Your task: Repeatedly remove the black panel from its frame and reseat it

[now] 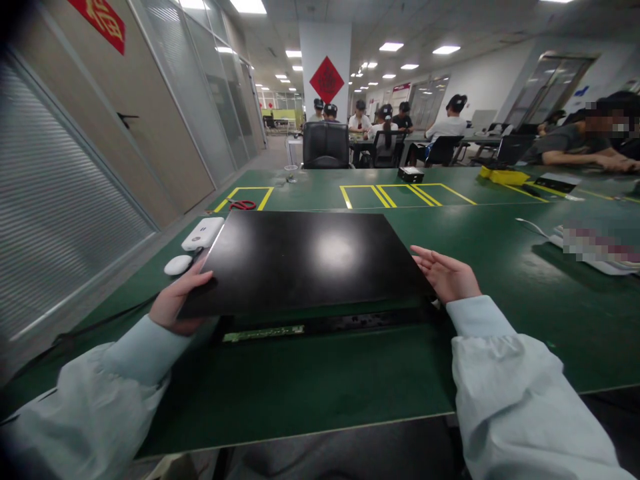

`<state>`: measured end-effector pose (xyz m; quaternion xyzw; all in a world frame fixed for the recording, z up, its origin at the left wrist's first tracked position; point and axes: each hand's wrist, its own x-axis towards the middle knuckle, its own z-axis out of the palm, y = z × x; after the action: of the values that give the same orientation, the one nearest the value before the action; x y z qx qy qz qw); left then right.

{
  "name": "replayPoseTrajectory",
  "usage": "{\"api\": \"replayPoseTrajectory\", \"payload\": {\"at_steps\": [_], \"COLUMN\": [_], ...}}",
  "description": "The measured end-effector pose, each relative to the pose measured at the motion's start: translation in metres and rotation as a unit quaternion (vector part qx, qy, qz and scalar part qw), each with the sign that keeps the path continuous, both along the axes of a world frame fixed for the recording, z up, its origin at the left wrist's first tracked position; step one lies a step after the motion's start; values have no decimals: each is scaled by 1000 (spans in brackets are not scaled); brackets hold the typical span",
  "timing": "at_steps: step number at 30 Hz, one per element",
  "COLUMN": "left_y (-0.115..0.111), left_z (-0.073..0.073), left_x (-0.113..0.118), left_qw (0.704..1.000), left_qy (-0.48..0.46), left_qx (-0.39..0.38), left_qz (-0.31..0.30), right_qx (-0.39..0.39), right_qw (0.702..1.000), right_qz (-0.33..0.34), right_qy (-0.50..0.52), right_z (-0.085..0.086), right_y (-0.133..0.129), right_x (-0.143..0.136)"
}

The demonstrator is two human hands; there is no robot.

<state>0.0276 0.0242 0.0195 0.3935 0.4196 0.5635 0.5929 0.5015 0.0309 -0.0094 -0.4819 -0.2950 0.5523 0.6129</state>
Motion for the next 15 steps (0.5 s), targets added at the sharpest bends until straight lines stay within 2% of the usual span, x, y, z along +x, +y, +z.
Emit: {"api": "replayPoseTrajectory", "payload": {"at_steps": [4,7,10,15], "left_y": [1,4,7,11], "left_z": [-1,-5,-11,-22], "left_x": [0,-1,-3,-9], "left_qw": [1000,1000,1000,998], "left_qy": [7,8,12,15], "left_qx": [8,-2,-10,-6], "left_qz": [29,28,23,53], "right_qx": [-13,-15,-2,2], "right_qw": [997,992,992,991], "right_qz": [-61,-89,-84,-65], "right_qy": [-47,-88,-98,-119], "right_z": [1,0,-4,-12], "right_y": [3,3,3,3], "right_x": [2,0,-3,-1]}}
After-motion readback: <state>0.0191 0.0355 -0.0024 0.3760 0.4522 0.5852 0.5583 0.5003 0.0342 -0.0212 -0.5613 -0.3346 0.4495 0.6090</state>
